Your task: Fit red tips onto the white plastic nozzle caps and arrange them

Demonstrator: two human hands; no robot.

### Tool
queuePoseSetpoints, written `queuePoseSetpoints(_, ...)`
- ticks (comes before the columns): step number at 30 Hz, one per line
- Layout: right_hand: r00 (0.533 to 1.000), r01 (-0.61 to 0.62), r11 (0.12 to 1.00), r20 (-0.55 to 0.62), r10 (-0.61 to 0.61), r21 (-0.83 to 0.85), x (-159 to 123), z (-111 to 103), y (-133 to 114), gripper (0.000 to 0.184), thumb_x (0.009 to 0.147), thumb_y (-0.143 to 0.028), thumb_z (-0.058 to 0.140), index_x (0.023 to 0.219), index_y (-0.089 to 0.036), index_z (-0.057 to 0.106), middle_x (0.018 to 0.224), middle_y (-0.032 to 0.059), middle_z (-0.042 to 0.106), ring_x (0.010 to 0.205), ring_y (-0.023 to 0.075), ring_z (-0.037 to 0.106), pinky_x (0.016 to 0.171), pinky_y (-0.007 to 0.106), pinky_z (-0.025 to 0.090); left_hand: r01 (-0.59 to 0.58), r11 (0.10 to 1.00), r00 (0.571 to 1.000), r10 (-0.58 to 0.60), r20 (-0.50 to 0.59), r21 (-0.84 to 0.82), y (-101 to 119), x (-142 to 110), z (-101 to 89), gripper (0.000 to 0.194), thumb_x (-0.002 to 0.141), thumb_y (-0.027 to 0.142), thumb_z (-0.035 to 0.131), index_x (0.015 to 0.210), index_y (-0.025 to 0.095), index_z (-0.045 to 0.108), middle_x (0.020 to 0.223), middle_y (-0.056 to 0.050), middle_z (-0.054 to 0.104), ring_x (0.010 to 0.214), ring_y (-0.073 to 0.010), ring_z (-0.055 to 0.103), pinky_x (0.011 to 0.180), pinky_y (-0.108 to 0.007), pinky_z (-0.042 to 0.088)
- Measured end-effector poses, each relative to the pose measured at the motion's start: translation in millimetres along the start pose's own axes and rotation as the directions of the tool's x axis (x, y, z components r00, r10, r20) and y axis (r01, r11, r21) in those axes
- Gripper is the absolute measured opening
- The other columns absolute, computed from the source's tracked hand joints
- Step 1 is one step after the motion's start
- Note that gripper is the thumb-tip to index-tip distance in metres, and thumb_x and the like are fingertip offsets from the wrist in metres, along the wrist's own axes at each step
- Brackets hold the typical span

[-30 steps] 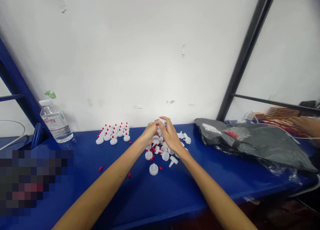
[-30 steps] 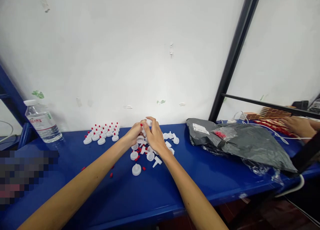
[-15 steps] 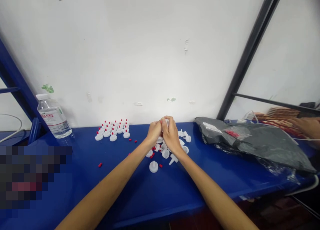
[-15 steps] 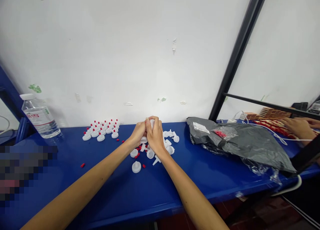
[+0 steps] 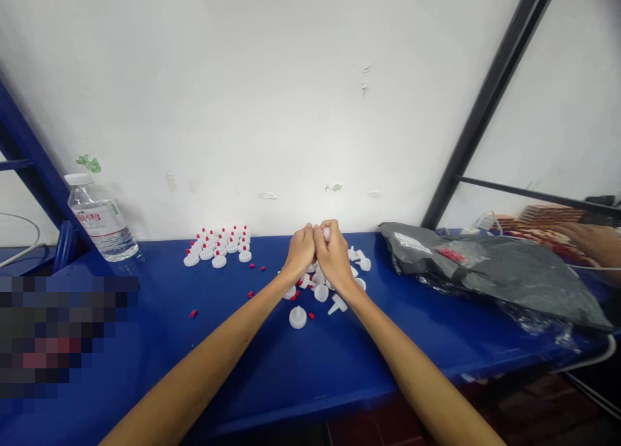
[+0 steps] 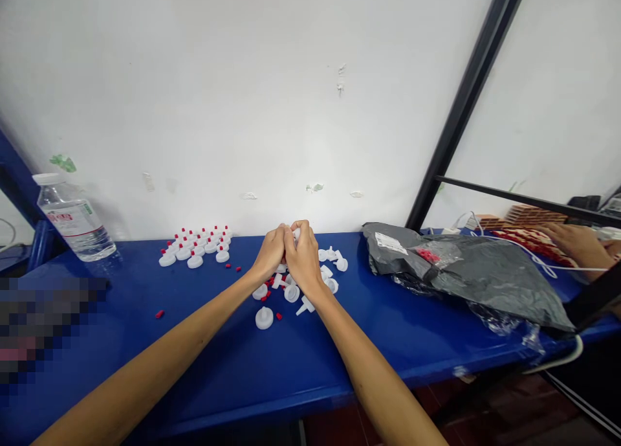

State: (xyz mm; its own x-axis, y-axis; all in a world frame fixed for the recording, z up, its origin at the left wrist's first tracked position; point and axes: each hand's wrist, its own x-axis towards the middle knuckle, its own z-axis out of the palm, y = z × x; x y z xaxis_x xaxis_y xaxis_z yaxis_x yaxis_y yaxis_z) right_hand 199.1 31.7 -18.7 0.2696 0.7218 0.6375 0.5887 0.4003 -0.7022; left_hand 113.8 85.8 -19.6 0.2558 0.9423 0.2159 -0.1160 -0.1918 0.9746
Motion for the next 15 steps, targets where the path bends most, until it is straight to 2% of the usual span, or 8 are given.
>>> queuePoseSetpoints(3,1.0,-0.011,1.0,0.002,0.011,-0.006,-1,1,1,0.024,0.102,-0.051,0.043,0.101,-0.027,0.046,0.092,0.0021,0.064,0.081,0.0215,0.063,0.076,0.033,0.048,-0.028,0.999,1.0,0.027,0.006,0.029,-1,0,-1.6,0.046,0.099,0.04,0.051,0.057,0.02,0.053,0.042,0.002,0.047,0.042,-0.0131,0.041,0.048,-0.026,0.027)
queuePoseSetpoints(8,1.0,-0.016,1.0,0.014,0.016,-0.021,0,2,3,0.028,0.101,-0.054,0.042,0.105,-0.026,0.046,0.088,0.0015,0.064,0.074,0.02,0.062,0.069,0.03,0.046,-0.022,1.0,0.999,0.022,0.035,0.01,0,4,-7.2,0.045,0.096,0.041,0.056,0.057,0.02,0.05,0.041,0.004,0.044,0.04,-0.0111,0.036,0.046,-0.026,0.021)
queuePoseSetpoints(11,0.998,-0.014,0.999,0.062,0.016,-0.031,5,-1,5,0.029,0.1,-0.054,0.043,0.104,-0.026,0.047,0.083,0.0005,0.063,0.069,0.0195,0.06,0.064,0.029,0.044,0.031,0.999,0.997,-0.029,0.065,-0.038,2,6,-10.4,0.047,0.096,0.039,0.057,0.055,0.02,0.047,0.04,0.006,0.037,0.038,-0.009,0.03,0.045,-0.026,0.017)
queuePoseSetpoints(15,0.994,0.003,0.999,0.109,0.002,-0.045,11,-8,9,0.026,0.098,-0.051,0.048,0.103,-0.025,0.049,0.08,0.0,0.061,0.068,0.02,0.058,0.066,0.03,0.043,0.156,0.978,0.982,-0.139,0.127,-0.136,5,5,-7.0,0.046,0.098,0.04,0.052,0.058,0.022,0.042,0.042,0.009,0.027,0.035,-0.0069,0.02,0.042,-0.025,0.017)
